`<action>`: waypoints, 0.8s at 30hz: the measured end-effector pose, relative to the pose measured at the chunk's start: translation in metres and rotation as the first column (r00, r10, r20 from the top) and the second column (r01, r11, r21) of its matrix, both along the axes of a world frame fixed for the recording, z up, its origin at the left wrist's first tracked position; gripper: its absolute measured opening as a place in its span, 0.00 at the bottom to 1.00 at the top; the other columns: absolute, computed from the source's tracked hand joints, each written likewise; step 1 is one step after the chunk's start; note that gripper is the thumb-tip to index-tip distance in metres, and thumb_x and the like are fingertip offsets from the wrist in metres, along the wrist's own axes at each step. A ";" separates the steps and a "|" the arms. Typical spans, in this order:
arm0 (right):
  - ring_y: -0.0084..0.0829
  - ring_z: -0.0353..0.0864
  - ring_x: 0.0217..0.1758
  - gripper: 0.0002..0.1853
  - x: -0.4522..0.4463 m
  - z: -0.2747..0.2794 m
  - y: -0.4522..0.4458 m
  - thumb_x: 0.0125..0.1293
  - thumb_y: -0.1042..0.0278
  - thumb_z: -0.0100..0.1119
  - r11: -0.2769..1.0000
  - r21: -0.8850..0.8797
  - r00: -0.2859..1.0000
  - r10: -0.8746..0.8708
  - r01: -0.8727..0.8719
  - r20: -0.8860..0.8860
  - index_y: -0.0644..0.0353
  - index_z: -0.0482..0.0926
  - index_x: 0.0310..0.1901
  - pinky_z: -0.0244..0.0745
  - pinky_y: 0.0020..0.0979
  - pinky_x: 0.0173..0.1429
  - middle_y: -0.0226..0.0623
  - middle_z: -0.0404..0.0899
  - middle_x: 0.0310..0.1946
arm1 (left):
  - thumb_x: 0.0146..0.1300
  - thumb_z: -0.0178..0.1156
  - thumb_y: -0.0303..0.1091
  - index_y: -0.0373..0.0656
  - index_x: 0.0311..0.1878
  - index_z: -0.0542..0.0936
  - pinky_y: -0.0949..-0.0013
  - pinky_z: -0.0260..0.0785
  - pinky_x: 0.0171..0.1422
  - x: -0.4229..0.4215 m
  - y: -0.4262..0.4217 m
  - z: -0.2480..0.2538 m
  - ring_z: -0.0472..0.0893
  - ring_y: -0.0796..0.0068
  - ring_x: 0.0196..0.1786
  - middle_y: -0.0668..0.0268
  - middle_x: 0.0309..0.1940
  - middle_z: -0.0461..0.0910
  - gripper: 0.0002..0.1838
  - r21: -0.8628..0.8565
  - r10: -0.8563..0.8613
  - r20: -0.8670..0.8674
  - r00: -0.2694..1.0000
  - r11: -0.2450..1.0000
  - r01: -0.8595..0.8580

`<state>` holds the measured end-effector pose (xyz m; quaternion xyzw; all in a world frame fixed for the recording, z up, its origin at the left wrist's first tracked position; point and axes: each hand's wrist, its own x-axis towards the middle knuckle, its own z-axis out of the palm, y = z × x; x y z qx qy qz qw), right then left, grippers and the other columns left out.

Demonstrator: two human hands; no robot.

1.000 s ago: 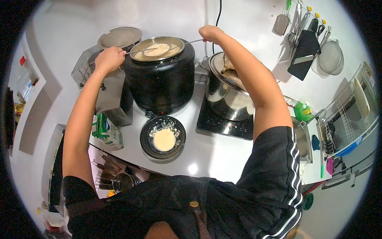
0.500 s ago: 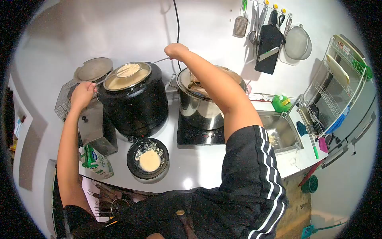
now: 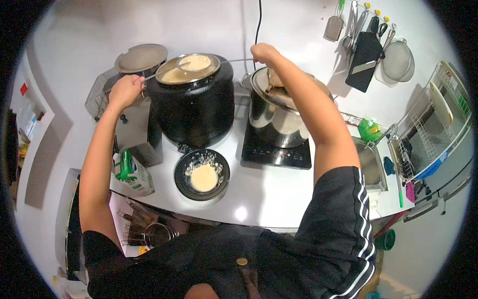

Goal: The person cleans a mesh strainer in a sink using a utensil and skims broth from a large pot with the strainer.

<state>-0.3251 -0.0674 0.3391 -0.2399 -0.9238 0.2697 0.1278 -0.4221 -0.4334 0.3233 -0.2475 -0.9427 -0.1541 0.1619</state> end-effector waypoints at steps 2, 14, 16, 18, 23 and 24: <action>0.37 0.71 0.28 0.17 0.002 0.000 -0.005 0.50 0.63 0.38 0.999 0.005 0.999 -0.052 0.052 -0.004 0.65 0.77 0.25 0.64 0.37 0.31 0.47 0.74 0.22 | 0.57 0.44 0.47 0.44 0.30 0.77 0.55 0.65 0.42 -0.004 -0.002 -0.002 0.75 0.52 0.39 0.55 0.31 0.77 0.18 -0.015 -0.013 -0.004 1.000 1.000 0.013; 0.33 0.65 0.20 0.16 -0.006 -0.014 -0.019 0.50 0.63 0.39 0.990 0.136 0.998 -0.036 0.042 -0.047 0.65 0.75 0.21 0.57 0.36 0.26 0.41 0.72 0.19 | 0.59 0.44 0.47 0.44 0.23 0.74 0.64 0.63 0.33 -0.012 -0.008 -0.020 0.73 0.66 0.24 0.62 0.17 0.72 0.19 0.111 -0.113 0.049 0.992 0.988 0.107; 0.31 0.64 0.19 0.16 -0.007 -0.014 -0.015 0.50 0.63 0.38 0.982 0.190 1.000 -0.002 0.004 -0.010 0.65 0.75 0.21 0.57 0.35 0.25 0.41 0.73 0.20 | 0.59 0.44 0.47 0.43 0.24 0.74 0.64 0.63 0.34 -0.008 -0.006 -0.024 0.74 0.64 0.26 0.61 0.19 0.74 0.19 0.129 -0.100 0.019 0.995 0.987 0.097; 0.28 0.63 0.17 0.16 -0.008 -0.021 -0.012 0.51 0.63 0.38 0.996 0.084 0.997 0.022 -0.016 -0.076 0.65 0.73 0.21 0.56 0.34 0.24 0.40 0.74 0.20 | 0.58 0.44 0.48 0.44 0.26 0.76 0.63 0.64 0.36 -0.003 -0.004 -0.019 0.75 0.62 0.30 0.60 0.22 0.76 0.19 0.096 -0.090 0.042 0.995 0.992 0.085; 0.29 0.67 0.21 0.16 -0.008 -0.015 0.007 0.51 0.63 0.37 0.999 0.024 0.993 -0.028 0.031 -0.118 0.63 0.74 0.22 0.60 0.35 0.27 0.38 0.74 0.21 | 0.58 0.45 0.49 0.46 0.29 0.78 0.64 0.65 0.40 0.015 0.005 -0.002 0.77 0.62 0.35 0.61 0.25 0.78 0.19 0.052 -0.056 0.016 0.998 0.997 0.055; 0.29 0.67 0.21 0.16 0.000 -0.011 0.008 0.51 0.63 0.37 0.999 0.020 0.992 -0.028 0.031 -0.126 0.63 0.74 0.22 0.60 0.35 0.27 0.38 0.74 0.21 | 0.58 0.45 0.49 0.46 0.29 0.78 0.64 0.65 0.40 0.024 0.010 0.003 0.77 0.62 0.35 0.61 0.25 0.78 0.19 0.047 -0.056 0.008 0.998 0.997 0.055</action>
